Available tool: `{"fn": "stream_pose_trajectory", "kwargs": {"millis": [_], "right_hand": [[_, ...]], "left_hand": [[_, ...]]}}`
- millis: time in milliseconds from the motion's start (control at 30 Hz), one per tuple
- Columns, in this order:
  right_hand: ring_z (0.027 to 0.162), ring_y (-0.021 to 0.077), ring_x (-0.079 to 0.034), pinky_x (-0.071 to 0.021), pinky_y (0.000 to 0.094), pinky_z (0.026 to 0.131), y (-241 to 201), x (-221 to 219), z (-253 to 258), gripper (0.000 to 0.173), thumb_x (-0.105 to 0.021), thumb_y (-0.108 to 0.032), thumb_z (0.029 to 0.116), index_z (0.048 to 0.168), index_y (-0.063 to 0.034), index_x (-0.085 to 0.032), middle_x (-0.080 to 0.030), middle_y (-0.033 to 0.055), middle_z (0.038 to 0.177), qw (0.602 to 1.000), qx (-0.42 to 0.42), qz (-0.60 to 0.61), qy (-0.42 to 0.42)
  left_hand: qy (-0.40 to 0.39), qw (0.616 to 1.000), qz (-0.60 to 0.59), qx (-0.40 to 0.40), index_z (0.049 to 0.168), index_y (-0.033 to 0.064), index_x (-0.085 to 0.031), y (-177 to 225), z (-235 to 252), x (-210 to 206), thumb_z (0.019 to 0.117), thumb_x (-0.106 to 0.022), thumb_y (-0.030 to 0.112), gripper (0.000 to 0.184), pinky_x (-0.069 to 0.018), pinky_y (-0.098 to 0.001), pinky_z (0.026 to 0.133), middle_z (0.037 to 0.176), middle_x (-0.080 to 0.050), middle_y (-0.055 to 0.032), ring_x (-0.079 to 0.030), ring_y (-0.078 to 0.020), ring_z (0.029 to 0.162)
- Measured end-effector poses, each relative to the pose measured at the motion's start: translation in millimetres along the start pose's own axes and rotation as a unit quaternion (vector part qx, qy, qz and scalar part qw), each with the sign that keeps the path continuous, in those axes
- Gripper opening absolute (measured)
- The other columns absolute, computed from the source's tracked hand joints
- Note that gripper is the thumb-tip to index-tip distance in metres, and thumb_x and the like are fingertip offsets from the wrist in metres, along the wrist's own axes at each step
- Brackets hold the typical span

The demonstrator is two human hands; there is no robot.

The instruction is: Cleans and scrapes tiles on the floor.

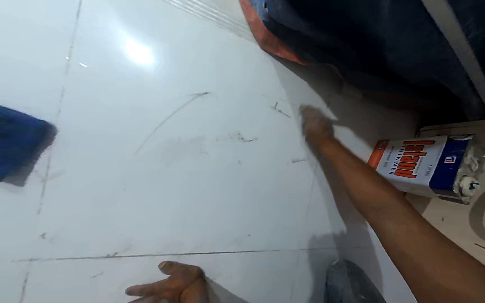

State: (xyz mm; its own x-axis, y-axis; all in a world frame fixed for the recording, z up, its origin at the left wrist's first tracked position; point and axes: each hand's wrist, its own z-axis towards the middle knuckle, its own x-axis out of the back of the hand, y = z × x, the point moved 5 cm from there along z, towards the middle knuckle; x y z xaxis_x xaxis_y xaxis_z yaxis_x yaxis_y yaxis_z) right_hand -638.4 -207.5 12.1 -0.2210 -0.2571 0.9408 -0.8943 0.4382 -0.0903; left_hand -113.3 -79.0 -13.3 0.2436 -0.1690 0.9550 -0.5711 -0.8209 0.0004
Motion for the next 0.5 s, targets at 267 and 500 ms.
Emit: {"fn": "stream_pose_trajectory", "kwargs": {"millis": [267,500], "right_hand": [[0.134,0.0374,-0.054,-0.0482,0.059,0.102,-98,-35,-83,0.04,-0.056,-0.019,0.1011,0.14,-0.0099,-0.062,-0.059,0.0174,0.143,0.982,0.172,-0.019,-0.072],[0.13,0.0371,-0.059,-0.0495,0.0595,0.102,-123,17,54,0.041,-0.046,-0.017,0.1062,0.146,-0.0129,-0.056,-0.061,0.0153,0.142,1.0,-0.012,0.001,-0.028]], "left_hand": [[0.003,1.0,0.003,0.019,0.164,0.005,-0.016,-5,9,-2,0.1037,-0.041,0.055,0.082,-0.0136,-0.0709,0.119,0.167,-0.007,-0.0299,-0.008,-0.0485,0.155],[0.008,1.0,0.001,0.027,0.164,0.0056,-0.016,-8,11,-5,0.1016,-0.044,0.057,0.085,-0.0086,-0.0682,0.121,0.168,-0.005,-0.0281,-0.005,-0.0456,0.156]]}}
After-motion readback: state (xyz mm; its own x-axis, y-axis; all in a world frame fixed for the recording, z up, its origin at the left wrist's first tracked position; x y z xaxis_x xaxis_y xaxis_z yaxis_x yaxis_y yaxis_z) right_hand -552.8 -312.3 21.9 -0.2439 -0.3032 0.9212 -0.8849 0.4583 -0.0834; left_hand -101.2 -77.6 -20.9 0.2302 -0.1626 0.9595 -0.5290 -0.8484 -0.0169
